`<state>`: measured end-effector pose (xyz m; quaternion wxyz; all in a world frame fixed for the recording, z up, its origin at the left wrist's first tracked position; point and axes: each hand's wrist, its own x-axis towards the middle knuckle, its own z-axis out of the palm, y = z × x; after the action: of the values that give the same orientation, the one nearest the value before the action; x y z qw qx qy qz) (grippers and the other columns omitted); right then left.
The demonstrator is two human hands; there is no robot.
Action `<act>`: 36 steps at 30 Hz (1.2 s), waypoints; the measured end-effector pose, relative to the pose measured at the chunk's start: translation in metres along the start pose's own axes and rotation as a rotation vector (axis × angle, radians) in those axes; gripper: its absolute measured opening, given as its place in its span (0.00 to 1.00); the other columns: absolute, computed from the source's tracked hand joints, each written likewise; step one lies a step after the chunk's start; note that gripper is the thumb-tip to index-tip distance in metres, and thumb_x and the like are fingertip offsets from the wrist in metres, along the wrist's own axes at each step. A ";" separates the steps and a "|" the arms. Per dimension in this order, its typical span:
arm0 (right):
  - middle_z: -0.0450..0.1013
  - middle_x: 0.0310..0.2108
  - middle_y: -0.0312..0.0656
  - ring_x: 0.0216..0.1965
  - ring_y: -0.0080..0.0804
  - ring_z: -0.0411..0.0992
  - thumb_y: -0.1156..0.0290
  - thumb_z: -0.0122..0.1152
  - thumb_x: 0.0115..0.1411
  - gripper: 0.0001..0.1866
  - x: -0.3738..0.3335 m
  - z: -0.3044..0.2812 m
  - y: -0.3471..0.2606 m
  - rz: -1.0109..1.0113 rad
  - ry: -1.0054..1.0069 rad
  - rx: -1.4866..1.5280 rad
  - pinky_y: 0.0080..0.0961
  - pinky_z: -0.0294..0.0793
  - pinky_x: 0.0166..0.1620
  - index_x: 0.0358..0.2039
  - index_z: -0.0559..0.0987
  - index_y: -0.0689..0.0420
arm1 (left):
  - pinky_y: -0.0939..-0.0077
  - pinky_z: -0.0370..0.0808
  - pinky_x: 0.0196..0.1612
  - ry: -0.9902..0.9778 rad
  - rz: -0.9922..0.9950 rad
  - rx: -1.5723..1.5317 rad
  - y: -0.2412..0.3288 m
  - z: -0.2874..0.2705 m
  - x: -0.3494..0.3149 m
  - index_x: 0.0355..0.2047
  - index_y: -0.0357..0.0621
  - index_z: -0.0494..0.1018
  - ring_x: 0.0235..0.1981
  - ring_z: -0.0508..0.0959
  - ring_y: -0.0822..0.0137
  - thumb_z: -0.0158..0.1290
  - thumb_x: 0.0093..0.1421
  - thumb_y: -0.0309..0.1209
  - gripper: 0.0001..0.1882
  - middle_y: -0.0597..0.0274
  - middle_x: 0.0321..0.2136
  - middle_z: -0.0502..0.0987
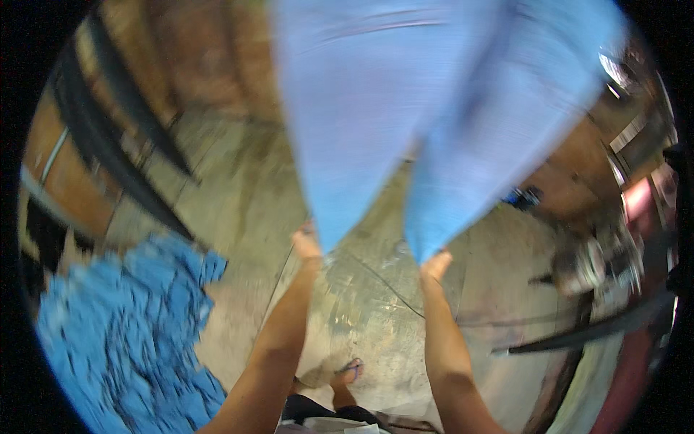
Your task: The person repeatedly picks up light blue denim pants from a pile, places them on a hanging form, and sprays them with a handheld spray gun. After spraying, the person removes the pants and returns them to the pile, repeating the process for multiple items.
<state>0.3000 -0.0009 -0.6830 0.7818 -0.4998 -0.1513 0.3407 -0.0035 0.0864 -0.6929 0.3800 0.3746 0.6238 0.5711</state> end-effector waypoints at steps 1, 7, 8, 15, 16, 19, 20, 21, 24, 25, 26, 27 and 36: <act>0.71 0.48 0.44 0.50 0.40 0.69 0.62 0.49 0.62 0.23 -0.009 -0.004 0.007 0.050 -0.017 0.018 0.38 0.68 0.56 0.52 0.74 0.64 | 0.60 0.76 0.47 0.049 -0.006 0.200 0.001 0.006 -0.007 0.39 0.33 0.81 0.39 0.82 0.52 0.52 0.64 0.33 0.15 0.46 0.36 0.83; 0.68 0.59 0.47 0.56 0.40 0.68 0.61 0.46 0.70 0.25 -0.114 -0.042 0.048 0.140 0.285 0.038 0.40 0.66 0.61 0.61 0.68 0.64 | 0.54 0.70 0.28 -0.011 -0.039 0.238 -0.024 -0.040 -0.055 0.28 0.36 0.75 0.21 0.75 0.42 0.50 0.67 0.40 0.19 0.37 0.19 0.72; 0.68 0.59 0.47 0.56 0.40 0.68 0.60 0.45 0.70 0.26 -0.135 -0.049 0.059 0.175 0.312 -0.001 0.40 0.67 0.61 0.61 0.68 0.64 | 0.53 0.70 0.27 -0.010 -0.015 0.264 -0.039 -0.056 -0.063 0.27 0.37 0.74 0.21 0.74 0.41 0.49 0.67 0.40 0.19 0.37 0.18 0.71; 0.68 0.59 0.48 0.56 0.42 0.69 0.53 0.42 0.69 0.30 -0.254 -0.102 0.157 0.426 0.344 -0.264 0.39 0.67 0.61 0.62 0.67 0.64 | 0.50 0.70 0.27 -0.140 -0.160 0.379 -0.168 -0.157 -0.093 0.24 0.39 0.73 0.22 0.75 0.38 0.49 0.67 0.40 0.19 0.38 0.18 0.72; 0.68 0.59 0.48 0.56 0.42 0.69 0.52 0.41 0.69 0.31 -0.268 -0.107 0.176 0.467 0.342 -0.295 0.39 0.67 0.61 0.62 0.67 0.64 | 0.49 0.72 0.28 -0.191 -0.197 0.405 -0.185 -0.176 -0.097 0.26 0.41 0.74 0.22 0.76 0.38 0.49 0.67 0.42 0.19 0.40 0.17 0.73; 0.68 0.59 0.49 0.56 0.43 0.69 0.49 0.39 0.68 0.33 -0.307 -0.123 0.241 0.589 0.292 -0.417 0.39 0.68 0.61 0.62 0.66 0.64 | 0.49 0.74 0.29 -0.248 -0.318 0.513 -0.240 -0.229 -0.112 0.27 0.43 0.75 0.23 0.78 0.40 0.47 0.67 0.43 0.19 0.42 0.17 0.75; 0.68 0.59 0.49 0.56 0.43 0.69 0.48 0.39 0.68 0.34 -0.318 -0.130 0.264 0.626 0.270 -0.458 0.39 0.68 0.61 0.63 0.66 0.64 | 0.49 0.75 0.31 -0.288 -0.340 0.534 -0.264 -0.245 -0.116 0.28 0.44 0.76 0.24 0.79 0.41 0.47 0.67 0.45 0.19 0.44 0.17 0.76; 0.68 0.59 0.49 0.56 0.43 0.69 0.47 0.38 0.68 0.35 -0.331 -0.140 0.285 0.669 0.251 -0.502 0.39 0.68 0.61 0.63 0.66 0.64 | 0.49 0.75 0.31 -0.269 -0.339 0.557 -0.293 -0.259 -0.124 0.28 0.44 0.76 0.24 0.79 0.41 0.47 0.67 0.45 0.19 0.44 0.18 0.77; 0.68 0.59 0.49 0.56 0.44 0.69 0.45 0.37 0.68 0.37 -0.375 -0.176 0.345 0.817 0.177 -0.633 0.39 0.68 0.60 0.63 0.65 0.64 | 0.50 0.76 0.31 -0.262 -0.357 0.662 -0.401 -0.298 -0.133 0.27 0.42 0.76 0.25 0.80 0.43 0.47 0.67 0.44 0.20 0.44 0.20 0.78; 0.68 0.60 0.49 0.56 0.44 0.69 0.44 0.36 0.68 0.38 -0.392 -0.191 0.363 0.875 0.148 -0.683 0.39 0.68 0.60 0.63 0.65 0.64 | 0.51 0.76 0.31 -0.267 -0.387 0.732 -0.436 -0.324 -0.143 0.27 0.41 0.76 0.25 0.80 0.44 0.47 0.66 0.44 0.20 0.44 0.22 0.79; 0.68 0.60 0.49 0.56 0.45 0.70 0.43 0.36 0.68 0.38 -0.412 -0.206 0.381 0.946 0.111 -0.739 0.39 0.69 0.60 0.64 0.65 0.64 | 0.51 0.76 0.32 -0.289 -0.365 0.769 -0.468 -0.352 -0.152 0.26 0.41 0.76 0.26 0.80 0.44 0.48 0.66 0.44 0.20 0.44 0.23 0.79; 0.68 0.60 0.50 0.56 0.45 0.70 0.42 0.35 0.68 0.39 -0.428 -0.222 0.393 1.003 0.083 -0.797 0.39 0.69 0.60 0.64 0.65 0.64 | 0.54 0.77 0.34 -0.294 -0.494 0.898 -0.495 -0.402 -0.165 0.30 0.42 0.77 0.30 0.81 0.48 0.51 0.64 0.45 0.18 0.47 0.28 0.80; 0.68 0.60 0.51 0.56 0.47 0.70 0.33 0.31 0.67 0.46 -0.538 -0.252 0.337 1.579 -0.366 -1.348 0.38 0.70 0.60 0.65 0.64 0.64 | 0.65 0.77 0.46 -0.463 -1.322 1.739 -0.489 -0.775 -0.425 0.47 0.53 0.79 0.50 0.80 0.61 0.58 0.60 0.37 0.15 0.61 0.48 0.80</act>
<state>-0.0717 -0.4490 -1.0396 -0.1365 -0.7286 -0.0567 0.6688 -0.5355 -0.6607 -1.1156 0.3246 0.2047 0.8018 -0.4580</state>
